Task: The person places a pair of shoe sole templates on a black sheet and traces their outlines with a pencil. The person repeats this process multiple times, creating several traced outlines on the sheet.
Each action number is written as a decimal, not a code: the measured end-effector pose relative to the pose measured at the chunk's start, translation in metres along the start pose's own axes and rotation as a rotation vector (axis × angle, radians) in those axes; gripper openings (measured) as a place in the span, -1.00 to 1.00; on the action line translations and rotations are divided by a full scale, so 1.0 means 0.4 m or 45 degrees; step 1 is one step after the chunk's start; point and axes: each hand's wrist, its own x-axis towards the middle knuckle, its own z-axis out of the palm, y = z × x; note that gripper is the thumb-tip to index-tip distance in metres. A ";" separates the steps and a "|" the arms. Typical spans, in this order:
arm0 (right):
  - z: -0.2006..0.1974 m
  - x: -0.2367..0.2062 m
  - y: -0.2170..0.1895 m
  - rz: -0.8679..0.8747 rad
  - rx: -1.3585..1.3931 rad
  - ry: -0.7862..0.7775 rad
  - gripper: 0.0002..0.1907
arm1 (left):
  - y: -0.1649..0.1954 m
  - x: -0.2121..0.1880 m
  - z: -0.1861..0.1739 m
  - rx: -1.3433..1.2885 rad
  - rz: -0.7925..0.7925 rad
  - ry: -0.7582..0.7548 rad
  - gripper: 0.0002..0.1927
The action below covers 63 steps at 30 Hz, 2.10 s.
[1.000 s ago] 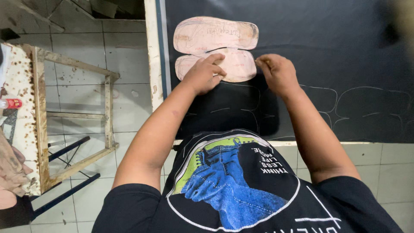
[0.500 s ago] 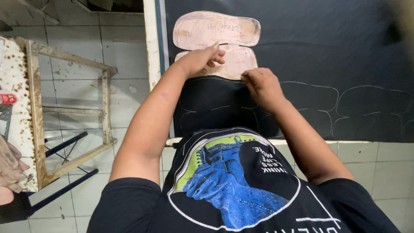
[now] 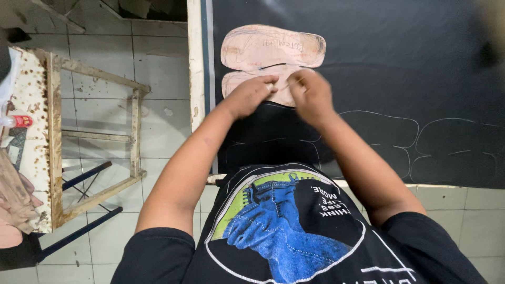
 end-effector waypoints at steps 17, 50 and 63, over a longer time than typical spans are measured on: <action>0.079 0.128 0.029 0.226 0.320 -0.307 -0.80 | 0.087 -0.025 0.025 0.470 0.162 0.116 -0.72; -0.180 -0.275 0.330 0.842 0.228 0.192 -0.78 | 0.009 -0.107 0.166 1.144 0.237 0.444 -0.27; -0.643 -0.486 0.686 0.831 0.597 0.323 -0.71 | 0.163 -0.056 0.606 1.042 -0.200 0.735 -0.62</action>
